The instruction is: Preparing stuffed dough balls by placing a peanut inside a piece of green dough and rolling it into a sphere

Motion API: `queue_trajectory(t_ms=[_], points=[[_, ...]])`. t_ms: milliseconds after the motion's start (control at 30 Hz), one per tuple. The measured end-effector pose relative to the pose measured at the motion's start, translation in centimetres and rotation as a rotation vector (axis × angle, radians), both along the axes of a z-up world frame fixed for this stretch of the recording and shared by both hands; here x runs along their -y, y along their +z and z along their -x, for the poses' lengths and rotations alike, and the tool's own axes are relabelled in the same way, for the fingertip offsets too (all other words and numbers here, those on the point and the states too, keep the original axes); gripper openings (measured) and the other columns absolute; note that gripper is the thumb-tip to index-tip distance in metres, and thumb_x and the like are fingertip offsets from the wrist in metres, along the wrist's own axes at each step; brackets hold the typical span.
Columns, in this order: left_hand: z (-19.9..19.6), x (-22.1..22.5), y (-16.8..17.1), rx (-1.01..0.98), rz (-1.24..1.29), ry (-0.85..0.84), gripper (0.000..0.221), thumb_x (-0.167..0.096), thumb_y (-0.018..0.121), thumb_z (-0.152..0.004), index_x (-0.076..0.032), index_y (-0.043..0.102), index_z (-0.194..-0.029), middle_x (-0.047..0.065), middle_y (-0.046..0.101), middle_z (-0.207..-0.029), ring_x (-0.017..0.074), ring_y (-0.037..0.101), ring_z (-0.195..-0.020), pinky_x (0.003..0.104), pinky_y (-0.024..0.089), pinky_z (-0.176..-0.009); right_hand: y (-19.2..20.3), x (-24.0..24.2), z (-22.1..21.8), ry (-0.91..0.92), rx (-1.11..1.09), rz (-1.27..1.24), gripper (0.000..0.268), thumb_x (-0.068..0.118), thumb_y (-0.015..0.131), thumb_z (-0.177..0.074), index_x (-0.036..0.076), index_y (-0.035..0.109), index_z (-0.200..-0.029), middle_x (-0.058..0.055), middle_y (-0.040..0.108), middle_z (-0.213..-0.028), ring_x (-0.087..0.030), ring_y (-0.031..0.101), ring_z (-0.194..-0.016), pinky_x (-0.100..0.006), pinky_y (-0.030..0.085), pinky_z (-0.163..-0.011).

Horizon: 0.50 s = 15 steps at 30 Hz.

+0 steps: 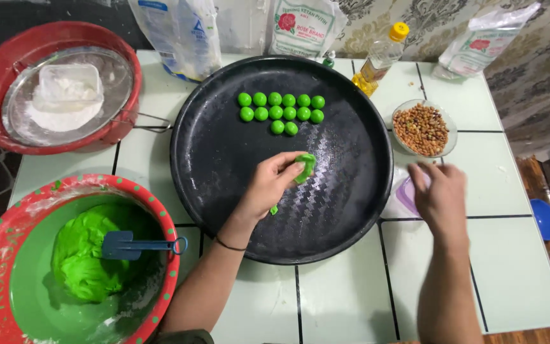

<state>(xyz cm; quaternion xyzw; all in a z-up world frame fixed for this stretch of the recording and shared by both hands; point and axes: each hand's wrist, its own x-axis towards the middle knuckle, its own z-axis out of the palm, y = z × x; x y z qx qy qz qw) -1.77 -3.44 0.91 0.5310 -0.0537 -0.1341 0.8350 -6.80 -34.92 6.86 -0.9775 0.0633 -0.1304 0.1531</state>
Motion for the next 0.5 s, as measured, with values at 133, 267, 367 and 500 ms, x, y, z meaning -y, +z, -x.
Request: queue_trajectory(t_ms=[133, 267, 367, 500], points=[[0.2, -0.1, 2.3, -0.198, 0.079, -0.103, 0.038, -0.016, 0.058, -0.099, 0.002, 0.064, -0.132, 0.016, 0.073, -0.116, 0.0219, 0.071, -0.104, 0.035, 0.061, -0.092, -5.5, 5.4, 2.0, -0.173, -0.342, 0.371, 0.049, 0.056, 0.041, -0.101, 0.034, 0.064, -0.139, -0.021, 0.056, -0.134, -0.046, 0.049, -0.116, -0.061, 0.043, -0.092], [0.3, 0.1, 1.9, -0.154, 0.208, -0.138, 0.049, -0.032, 0.053, -0.107, 0.004, 0.057, -0.138, 0.024, 0.070, -0.121, 0.0288, 0.072, -0.107, 0.048, 0.057, -0.096, -5.1, 4.4, 3.2, -0.174, -0.395, 0.258, 0.076, 0.073, 0.024, -0.114, 0.019, 0.076, -0.123, -0.016, 0.054, -0.142, -0.042, 0.042, -0.129, -0.057, 0.031, -0.106], [0.6, -0.2, 2.8, -0.159, 0.252, -0.127, 0.053, -0.033, 0.051, -0.107, 0.008, 0.053, -0.141, 0.029, 0.066, -0.125, 0.0326, 0.069, -0.111, 0.051, 0.054, -0.097, -2.8, 2.6, 2.9, -0.125, -0.169, 0.200, 0.058, 0.059, 0.035, -0.119, 0.018, 0.075, -0.126, -0.017, 0.057, -0.136, -0.042, 0.043, -0.125, -0.058, 0.036, -0.099], [0.9, -0.1, 3.0, -0.146, 0.231, -0.137, 0.057, -0.035, 0.048, -0.108, 0.010, 0.049, -0.144, 0.033, 0.064, -0.128, 0.0356, 0.066, -0.116, 0.053, 0.051, -0.099, 1.6, -5.6, 2.0, 0.427, 0.314, 0.030, 0.039, 0.028, 0.061, -0.103, 0.023, 0.066, -0.141, -0.015, 0.061, -0.130, -0.037, 0.052, -0.115, -0.046, 0.038, -0.104]])
